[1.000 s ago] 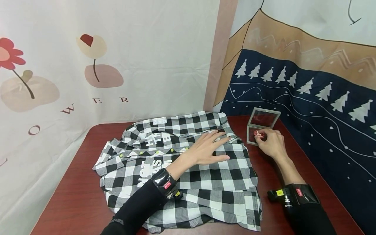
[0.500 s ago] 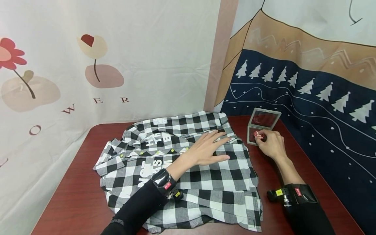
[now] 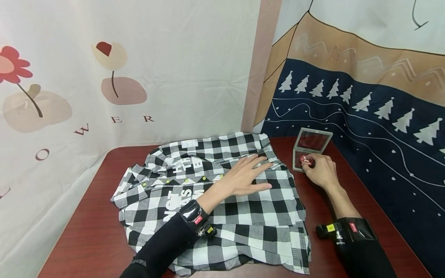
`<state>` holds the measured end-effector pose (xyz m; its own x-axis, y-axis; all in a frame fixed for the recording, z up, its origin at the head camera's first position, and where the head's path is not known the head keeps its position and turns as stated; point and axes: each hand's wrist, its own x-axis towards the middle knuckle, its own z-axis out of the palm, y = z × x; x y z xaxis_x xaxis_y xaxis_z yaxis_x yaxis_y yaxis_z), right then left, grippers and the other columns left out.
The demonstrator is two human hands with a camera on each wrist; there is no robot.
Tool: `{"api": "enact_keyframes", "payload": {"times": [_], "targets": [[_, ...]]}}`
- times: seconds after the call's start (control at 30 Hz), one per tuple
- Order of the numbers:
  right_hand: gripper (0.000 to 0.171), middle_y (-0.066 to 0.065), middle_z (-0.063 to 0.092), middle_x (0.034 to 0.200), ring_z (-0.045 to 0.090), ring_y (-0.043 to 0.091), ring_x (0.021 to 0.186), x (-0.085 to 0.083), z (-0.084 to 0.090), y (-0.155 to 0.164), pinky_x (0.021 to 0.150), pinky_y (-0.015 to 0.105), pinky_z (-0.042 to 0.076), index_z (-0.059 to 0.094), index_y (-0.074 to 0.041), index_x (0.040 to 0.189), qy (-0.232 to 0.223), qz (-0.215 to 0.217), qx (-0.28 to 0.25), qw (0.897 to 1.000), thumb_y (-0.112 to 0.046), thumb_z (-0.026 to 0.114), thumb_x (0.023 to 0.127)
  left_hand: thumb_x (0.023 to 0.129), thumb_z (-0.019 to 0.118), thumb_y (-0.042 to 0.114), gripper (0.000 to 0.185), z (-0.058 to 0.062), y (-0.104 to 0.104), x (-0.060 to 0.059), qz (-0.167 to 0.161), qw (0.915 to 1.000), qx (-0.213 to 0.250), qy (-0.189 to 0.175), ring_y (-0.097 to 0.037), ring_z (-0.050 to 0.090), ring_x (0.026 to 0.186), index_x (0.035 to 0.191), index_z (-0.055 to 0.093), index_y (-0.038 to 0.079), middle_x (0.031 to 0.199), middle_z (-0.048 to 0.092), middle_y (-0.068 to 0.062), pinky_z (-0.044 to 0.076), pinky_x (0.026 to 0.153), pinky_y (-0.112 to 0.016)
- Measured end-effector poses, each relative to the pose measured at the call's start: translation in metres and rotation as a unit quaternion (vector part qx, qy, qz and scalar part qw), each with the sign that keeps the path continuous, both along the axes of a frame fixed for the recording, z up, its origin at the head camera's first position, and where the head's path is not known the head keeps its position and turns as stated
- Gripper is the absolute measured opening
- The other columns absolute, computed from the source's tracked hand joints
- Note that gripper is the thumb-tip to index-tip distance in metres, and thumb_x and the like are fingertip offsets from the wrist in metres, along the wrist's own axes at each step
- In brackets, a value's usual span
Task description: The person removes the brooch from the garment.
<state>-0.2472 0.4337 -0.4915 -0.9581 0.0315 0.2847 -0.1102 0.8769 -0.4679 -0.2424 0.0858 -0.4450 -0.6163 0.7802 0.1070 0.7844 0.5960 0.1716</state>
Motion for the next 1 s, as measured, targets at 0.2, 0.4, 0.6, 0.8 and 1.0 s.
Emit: {"api": "enact_keyframes", "payload": {"times": [0.2,0.4,0.6,0.8,1.0], "targets": [[0.033,0.032,0.07,0.136,0.059,0.056,0.125,0.001,0.003,-0.004,0.104,0.073,0.045,0.073,0.003,0.13,0.022,0.013,-0.007,1.0,-0.017,0.073,0.104,0.114,0.046,0.072,0.075,-0.002,-0.003,-0.002,0.004,1.0,0.002,0.004,-0.035,0.032,0.175,0.178,0.036,0.034,0.187,0.033,-0.001,0.033,0.141,-0.058],[0.039,0.035,0.065,0.146,0.051,0.059,0.137,0.001,0.007,-0.021,0.114,0.079,0.037,0.071,0.005,0.134,0.05,0.043,-0.011,0.998,-0.017,0.075,0.102,0.114,0.05,0.071,0.076,-0.002,-0.015,-0.005,0.012,0.9998,0.015,0.001,-0.035,0.033,0.174,0.177,0.038,0.032,0.186,0.036,-0.002,0.032,0.142,-0.058],[0.049,0.036,0.059,0.156,0.047,0.058,0.147,0.001,0.012,-0.047,0.118,0.08,0.032,0.068,0.004,0.143,0.048,0.083,-0.001,0.995,-0.023,0.078,0.104,0.113,0.053,0.07,0.077,-0.002,-0.035,-0.01,0.028,0.9992,0.029,-0.01,-0.034,0.03,0.175,0.178,0.035,0.033,0.186,0.035,-0.004,0.031,0.142,-0.058],[0.055,0.034,0.055,0.162,0.044,0.058,0.152,0.0,0.019,-0.075,0.121,0.083,0.032,0.065,0.001,0.15,0.035,0.119,0.006,0.992,-0.028,0.077,0.105,0.113,0.055,0.069,0.078,-0.001,-0.062,-0.014,0.046,0.998,0.043,-0.011,-0.037,0.03,0.175,0.178,0.038,0.03,0.186,0.036,-0.009,0.03,0.141,-0.062],[0.06,0.031,0.053,0.166,0.042,0.055,0.158,-0.003,0.024,-0.103,0.128,0.081,0.029,0.062,0.0,0.156,0.028,0.147,0.012,0.989,-0.029,0.077,0.106,0.113,0.056,0.068,0.078,0.0,-0.093,-0.019,0.072,0.995,0.063,-0.029,-0.04,0.029,0.175,0.178,0.037,0.029,0.187,0.032,-0.009,0.027,0.141,-0.067]]}}
